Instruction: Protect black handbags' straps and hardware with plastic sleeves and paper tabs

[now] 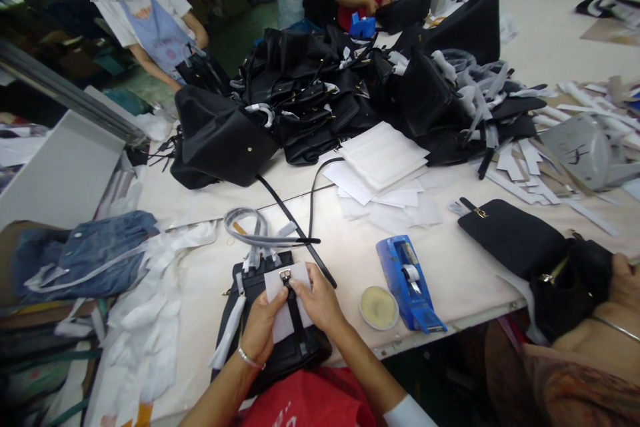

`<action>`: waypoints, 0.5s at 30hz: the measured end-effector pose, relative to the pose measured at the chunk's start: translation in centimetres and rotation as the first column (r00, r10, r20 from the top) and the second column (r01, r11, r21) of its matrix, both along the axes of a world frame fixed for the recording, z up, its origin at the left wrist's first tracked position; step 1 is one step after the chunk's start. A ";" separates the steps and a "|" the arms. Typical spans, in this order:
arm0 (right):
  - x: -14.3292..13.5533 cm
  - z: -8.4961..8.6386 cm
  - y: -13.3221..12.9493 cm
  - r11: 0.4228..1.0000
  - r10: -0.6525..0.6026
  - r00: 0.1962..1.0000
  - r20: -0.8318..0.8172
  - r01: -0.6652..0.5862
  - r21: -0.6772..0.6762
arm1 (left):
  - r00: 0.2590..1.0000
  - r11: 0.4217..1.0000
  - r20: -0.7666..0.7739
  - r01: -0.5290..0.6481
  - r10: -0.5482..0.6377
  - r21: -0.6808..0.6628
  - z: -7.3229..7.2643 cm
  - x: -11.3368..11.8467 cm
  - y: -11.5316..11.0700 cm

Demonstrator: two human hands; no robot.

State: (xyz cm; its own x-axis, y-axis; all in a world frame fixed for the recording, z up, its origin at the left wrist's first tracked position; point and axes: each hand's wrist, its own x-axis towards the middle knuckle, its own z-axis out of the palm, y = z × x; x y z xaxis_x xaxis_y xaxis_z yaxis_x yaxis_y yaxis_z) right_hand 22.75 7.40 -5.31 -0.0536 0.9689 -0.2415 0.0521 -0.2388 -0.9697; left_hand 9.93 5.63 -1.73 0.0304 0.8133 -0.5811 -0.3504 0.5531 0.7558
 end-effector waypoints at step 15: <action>-1.3 0.7 0.4 0.982 -0.158 0.958 0.238 0.178 -0.067 | 0.931 0.998 -0.364 -0.022 0.002 -0.051 -0.6 0.3 0.8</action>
State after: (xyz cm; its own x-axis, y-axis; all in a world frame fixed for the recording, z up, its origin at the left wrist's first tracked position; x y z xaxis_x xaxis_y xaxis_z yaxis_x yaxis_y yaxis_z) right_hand 21.43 7.85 -4.64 0.1751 0.9339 -0.3116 0.2234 -0.3459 -0.9113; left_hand 10.27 6.43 -2.33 -0.2012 0.7796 -0.5931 -0.0639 0.5937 0.8021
